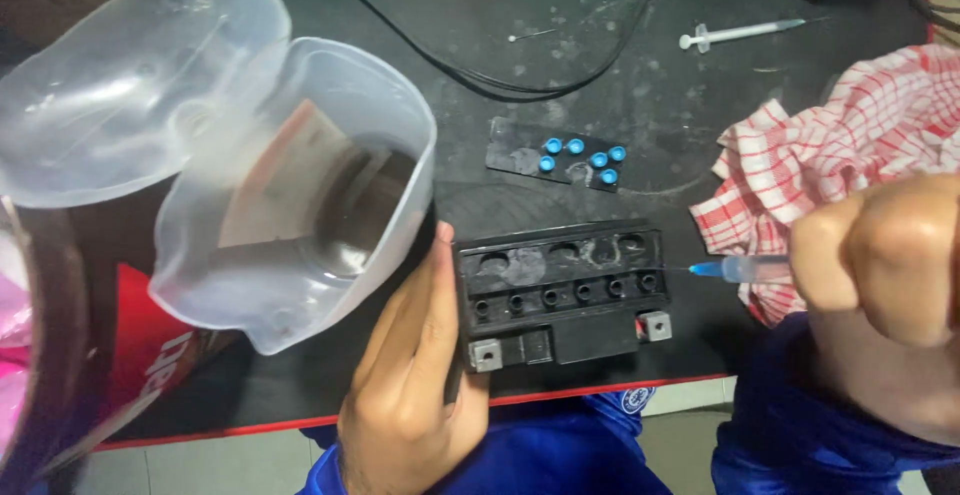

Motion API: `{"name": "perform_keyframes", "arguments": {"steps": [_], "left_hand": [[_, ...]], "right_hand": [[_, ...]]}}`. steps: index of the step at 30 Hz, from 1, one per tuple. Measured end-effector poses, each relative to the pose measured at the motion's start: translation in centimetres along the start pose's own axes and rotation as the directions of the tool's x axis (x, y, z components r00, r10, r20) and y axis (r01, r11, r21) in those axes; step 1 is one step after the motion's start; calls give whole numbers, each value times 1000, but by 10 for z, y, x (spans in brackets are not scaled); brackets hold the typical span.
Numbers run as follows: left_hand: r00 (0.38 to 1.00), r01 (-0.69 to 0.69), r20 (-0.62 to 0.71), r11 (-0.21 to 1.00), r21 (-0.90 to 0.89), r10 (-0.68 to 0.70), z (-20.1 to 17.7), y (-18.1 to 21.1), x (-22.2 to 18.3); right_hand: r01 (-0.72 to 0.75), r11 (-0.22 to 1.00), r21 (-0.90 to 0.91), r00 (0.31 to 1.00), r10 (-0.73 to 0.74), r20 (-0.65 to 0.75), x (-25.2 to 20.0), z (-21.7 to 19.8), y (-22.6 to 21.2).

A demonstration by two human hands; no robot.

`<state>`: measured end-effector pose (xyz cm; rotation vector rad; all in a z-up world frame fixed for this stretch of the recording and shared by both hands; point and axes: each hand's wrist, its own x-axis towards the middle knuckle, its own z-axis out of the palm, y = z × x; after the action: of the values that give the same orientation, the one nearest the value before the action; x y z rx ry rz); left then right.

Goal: Filling the cells of a lead-acid battery with electrolyte solution using a plastic syringe.

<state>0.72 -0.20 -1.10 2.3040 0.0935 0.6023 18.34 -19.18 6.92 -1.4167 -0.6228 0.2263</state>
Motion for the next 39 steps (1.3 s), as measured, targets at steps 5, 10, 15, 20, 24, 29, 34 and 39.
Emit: {"name": "perform_keyframes", "arguments": {"steps": [5,10,15,20,24,29,34,39], "left_hand": [[1000,16,1,1000,2,-16,8,4,1],[999,20,-28,1000,10,-20,15,3,0],[999,12,-35,1000,-7,-12,17,5,2],[1000,9,-22,1000,-19,-10,16,4,2],[1000,20,-20,1000,-8,-20,16,5,2],[999,4,-39,1000,-15,-5,16,5,2],[1000,7,-22,1000,-17,-7,16,3,1],[1000,6,-29,1000,-16,-6,16,4,2]], "right_hand": [[24,985,169,883,-100,459,8,-45,9],[-20,998,64,996,14,91,0,-21,-3],[-83,997,-6,989,83,124,1,-20,-13],[-141,988,-58,986,145,85,1,-13,-18],[-123,992,-29,990,125,71,3,-11,-19],[-119,992,-49,990,122,66,1,-16,-16],[-56,998,5,998,57,-27,-9,-22,-5],[-110,991,-82,991,116,72,4,-4,-20]]}}
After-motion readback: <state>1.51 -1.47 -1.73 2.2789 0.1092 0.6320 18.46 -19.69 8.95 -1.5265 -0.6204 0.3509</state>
